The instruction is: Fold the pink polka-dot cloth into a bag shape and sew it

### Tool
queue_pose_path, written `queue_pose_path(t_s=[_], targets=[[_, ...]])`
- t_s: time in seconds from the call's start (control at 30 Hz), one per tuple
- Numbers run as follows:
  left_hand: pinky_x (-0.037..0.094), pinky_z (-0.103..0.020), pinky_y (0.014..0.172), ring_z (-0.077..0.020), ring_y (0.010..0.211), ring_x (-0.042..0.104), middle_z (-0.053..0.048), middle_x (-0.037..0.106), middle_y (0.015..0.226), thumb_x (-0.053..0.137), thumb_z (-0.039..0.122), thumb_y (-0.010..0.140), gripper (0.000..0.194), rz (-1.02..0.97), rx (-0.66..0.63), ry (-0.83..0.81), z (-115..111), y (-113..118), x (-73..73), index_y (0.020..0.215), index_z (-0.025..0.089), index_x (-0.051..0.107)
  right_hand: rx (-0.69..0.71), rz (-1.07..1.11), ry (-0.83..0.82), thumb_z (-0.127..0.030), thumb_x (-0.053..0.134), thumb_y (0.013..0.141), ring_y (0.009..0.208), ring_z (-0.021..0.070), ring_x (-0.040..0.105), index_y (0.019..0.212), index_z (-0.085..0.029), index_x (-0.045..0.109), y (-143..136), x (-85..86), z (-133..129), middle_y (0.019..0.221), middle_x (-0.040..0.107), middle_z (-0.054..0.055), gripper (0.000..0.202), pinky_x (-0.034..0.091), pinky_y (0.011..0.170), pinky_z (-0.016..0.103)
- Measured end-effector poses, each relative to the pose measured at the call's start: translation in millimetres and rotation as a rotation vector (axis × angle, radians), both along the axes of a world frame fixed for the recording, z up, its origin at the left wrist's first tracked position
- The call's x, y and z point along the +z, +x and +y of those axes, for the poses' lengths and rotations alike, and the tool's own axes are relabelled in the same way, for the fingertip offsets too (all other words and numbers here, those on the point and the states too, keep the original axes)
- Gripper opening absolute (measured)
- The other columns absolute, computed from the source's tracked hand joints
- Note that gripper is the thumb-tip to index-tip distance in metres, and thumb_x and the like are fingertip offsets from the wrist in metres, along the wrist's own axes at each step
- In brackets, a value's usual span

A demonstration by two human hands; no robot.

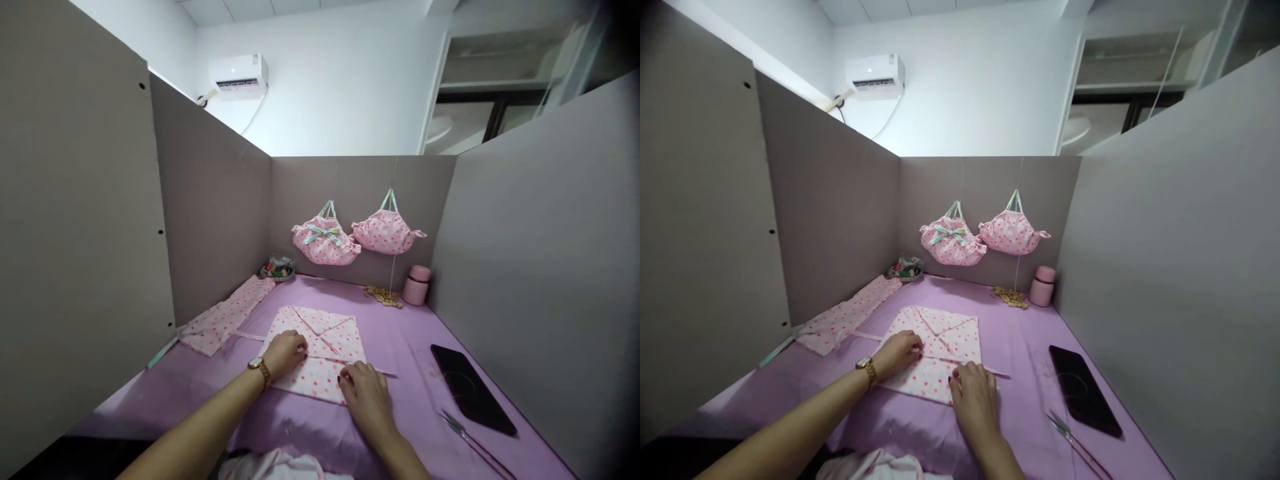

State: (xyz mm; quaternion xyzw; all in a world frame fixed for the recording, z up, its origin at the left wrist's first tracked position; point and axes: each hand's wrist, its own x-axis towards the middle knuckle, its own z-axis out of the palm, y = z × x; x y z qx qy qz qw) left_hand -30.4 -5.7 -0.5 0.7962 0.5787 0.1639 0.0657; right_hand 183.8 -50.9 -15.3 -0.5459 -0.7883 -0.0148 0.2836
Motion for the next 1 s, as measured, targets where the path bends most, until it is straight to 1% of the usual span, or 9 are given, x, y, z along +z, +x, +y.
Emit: queue_pose_path(t_s=[0.13,0.2,0.3,0.4,0.47,0.67,0.77,0.87,1.0], targets=[[0.044,-0.036,0.08,-0.018,0.089,0.057,-0.005,0.062,0.093,0.053,0.03,0.085,0.018,-0.003,0.02,0.004,3,-1,1.2,0.087,0.015,0.062,-0.006,-0.036,-0.016,-0.022,0.049,0.084,0.084,0.0201,0.054,0.08,-0.021,0.062,-1,-0.1,1,0.082,0.062,0.004,0.014,0.03,0.076,0.032],[0.043,-0.036,0.08,-0.0184,0.089,0.057,-0.005,0.062,0.093,0.052,0.027,0.085,0.016,-0.006,0.045,0.03,0,2,2.1,0.086,0.016,0.063,-0.008,-0.053,-0.022,-0.023,0.049,0.085,0.083,0.0205,0.054,0.078,-0.02,0.062,-3,1.6,1,0.081,0.062,0.004,0.015,0.03,0.075,0.032],[0.039,-0.036,0.081,-0.0229,0.094,0.055,-0.009,0.062,0.095,0.049,0.02,0.083,0.016,-0.008,0.126,0.091,-11,3,3.9,0.086,0.017,0.065,-0.006,-0.069,-0.04,-0.023,0.048,0.085,0.082,0.0206,0.055,0.079,-0.019,0.062,-6,3.6,1,0.081,0.063,0.005,0.016,0.029,0.074,0.032],[0.035,-0.04,0.084,-0.0275,0.103,0.05,-0.012,0.06,0.103,0.046,0.021,0.083,0.019,0.001,0.208,0.134,-25,-1,6.7,0.091,0.018,0.064,-0.003,-0.066,-0.074,-0.022,0.047,0.085,0.082,0.0203,0.055,0.08,-0.018,0.062,-7,4.1,3,0.081,0.064,0.005,0.016,0.029,0.074,0.032],[0.034,-0.04,0.085,-0.0273,0.105,0.05,-0.011,0.06,0.106,0.045,0.022,0.084,0.021,0.011,0.226,0.13,-31,-6,8.5,0.093,0.019,0.063,-0.002,-0.061,-0.102,-0.023,0.047,0.085,0.082,0.0203,0.054,0.079,-0.018,0.062,-6,3.8,5,0.081,0.064,0.005,0.016,0.028,0.074,0.031],[0.037,-0.037,0.08,-0.0243,0.089,0.059,-0.01,0.067,0.091,0.046,0.024,0.084,0.022,0.04,0.215,0.003,-33,-4,8.0,0.083,0.018,0.067,0.004,-0.05,-0.159,-0.025,0.049,0.084,0.083,0.02,0.055,0.08,-0.019,0.062,-6,4.7,8,0.082,0.065,0.004,0.015,0.027,0.072,0.031],[0.038,-0.039,0.084,-0.0239,0.092,0.059,-0.011,0.067,0.093,0.048,0.026,0.084,0.021,0.038,0.249,-0.04,-30,3,5.8,0.086,0.015,0.066,0.003,-0.045,-0.171,-0.027,0.05,0.083,0.083,0.0197,0.055,0.079,-0.019,0.063,-8,4.3,11,0.081,0.065,0.004,0.016,0.027,0.071,0.03],[0.039,-0.043,0.089,-0.0214,0.094,0.059,-0.008,0.065,0.095,0.051,0.034,0.086,0.024,0.023,0.284,-0.104,-25,7,3.8,0.09,0.014,0.063,-0.009,-0.029,-0.185,-0.028,0.052,0.081,0.083,0.0196,0.055,0.079,-0.019,0.062,-12,0.7,17,0.082,0.065,0.004,0.014,0.027,0.069,0.029],[0.045,-0.042,0.085,-0.0195,0.093,0.059,-0.006,0.063,0.101,0.052,0.037,0.087,0.026,-0.035,0.292,-0.206,-16,4,2.1,0.096,0.014,0.06,-0.021,0.006,-0.202,-0.027,0.054,0.079,0.081,0.0197,0.055,0.075,-0.019,0.061,-14,-4.9,25,0.078,0.065,0.003,0.011,0.028,0.066,0.028]])
